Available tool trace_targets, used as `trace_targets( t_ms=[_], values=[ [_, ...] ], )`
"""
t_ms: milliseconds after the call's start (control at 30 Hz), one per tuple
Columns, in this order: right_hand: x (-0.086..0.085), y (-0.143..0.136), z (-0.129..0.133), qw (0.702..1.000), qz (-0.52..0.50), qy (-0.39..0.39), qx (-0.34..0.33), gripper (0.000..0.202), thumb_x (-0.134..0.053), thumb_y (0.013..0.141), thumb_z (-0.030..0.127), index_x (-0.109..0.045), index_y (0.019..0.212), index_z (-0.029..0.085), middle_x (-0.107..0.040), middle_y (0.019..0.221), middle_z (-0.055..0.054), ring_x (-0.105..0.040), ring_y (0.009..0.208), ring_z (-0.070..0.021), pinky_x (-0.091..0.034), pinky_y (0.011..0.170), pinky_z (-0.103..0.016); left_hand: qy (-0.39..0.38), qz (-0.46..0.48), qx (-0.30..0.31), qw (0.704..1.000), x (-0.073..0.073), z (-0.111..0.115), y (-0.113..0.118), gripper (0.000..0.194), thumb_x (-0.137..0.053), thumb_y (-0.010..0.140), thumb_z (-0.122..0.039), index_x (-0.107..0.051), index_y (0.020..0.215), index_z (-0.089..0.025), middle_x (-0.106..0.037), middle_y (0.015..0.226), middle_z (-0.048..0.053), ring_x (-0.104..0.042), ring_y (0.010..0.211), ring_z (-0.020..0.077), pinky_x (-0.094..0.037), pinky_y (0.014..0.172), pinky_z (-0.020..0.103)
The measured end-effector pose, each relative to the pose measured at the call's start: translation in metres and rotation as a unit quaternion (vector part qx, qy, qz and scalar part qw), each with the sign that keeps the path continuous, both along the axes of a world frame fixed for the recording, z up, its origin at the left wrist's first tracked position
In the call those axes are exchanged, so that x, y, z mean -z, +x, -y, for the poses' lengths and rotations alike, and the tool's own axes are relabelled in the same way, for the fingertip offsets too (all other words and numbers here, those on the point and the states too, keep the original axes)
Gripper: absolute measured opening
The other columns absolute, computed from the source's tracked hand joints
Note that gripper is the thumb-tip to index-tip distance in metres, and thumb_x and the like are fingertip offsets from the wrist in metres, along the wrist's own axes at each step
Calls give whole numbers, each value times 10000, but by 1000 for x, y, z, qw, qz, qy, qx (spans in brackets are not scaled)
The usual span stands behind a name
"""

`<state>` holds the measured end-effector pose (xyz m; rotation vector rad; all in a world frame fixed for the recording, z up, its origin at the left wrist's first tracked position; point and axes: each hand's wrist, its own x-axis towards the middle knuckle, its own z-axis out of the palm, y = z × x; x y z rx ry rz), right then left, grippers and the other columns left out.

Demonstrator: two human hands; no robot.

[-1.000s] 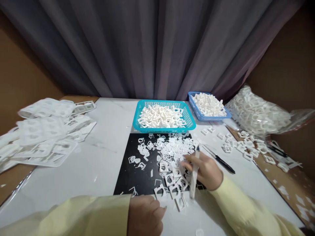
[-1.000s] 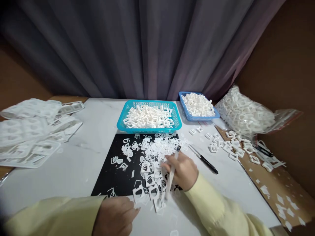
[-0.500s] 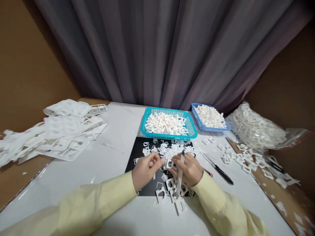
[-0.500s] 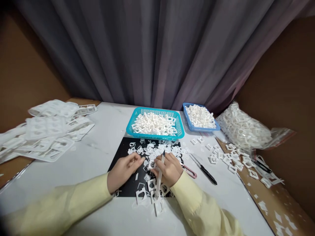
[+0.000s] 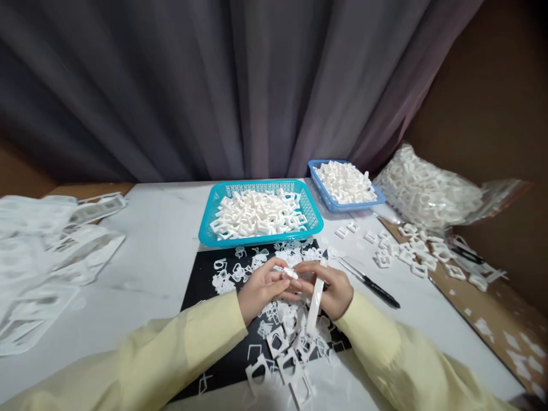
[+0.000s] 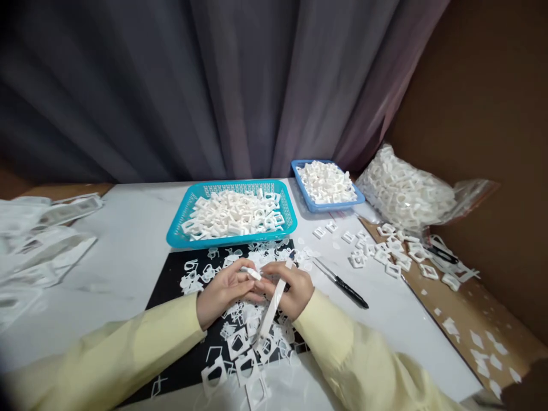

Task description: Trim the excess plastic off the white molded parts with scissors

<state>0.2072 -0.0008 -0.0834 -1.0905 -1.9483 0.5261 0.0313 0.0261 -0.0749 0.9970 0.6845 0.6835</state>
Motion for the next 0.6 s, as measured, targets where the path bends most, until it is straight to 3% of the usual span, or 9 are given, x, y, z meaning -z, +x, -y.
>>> trace_targets(
  t_ms=[200,433,600],
  values=[
    [-2,-6,0,999,-28,24,-5,152,-477,901,215,-598,979,165,-663,978,-77,-602,960,-169,-507,825,-349,-66,28,66,995,5,-4,-5,260,-691,731,-282,-471,814,-172,-668,860,47,-646,879,204,-503,833,426],
    [-5,-11,7,998,11,69,-1,137,-503,853,159,-611,936,159,-669,911,-97,-593,900,-204,-468,828,-419,-56,-21,24,998,4,-4,-4,236,-694,737,-270,-536,640,-124,-629,635,3,-583,618,105,-459,641,242],
    [0,-9,3,996,20,71,45,131,-624,807,256,-617,902,166,-657,832,-89,-594,830,-211,-475,753,-399,-63,-7,12,998,9,-5,-6,274,-674,743,-336,-541,613,-136,-626,644,19,-578,640,139,-436,670,285]
  ],
)
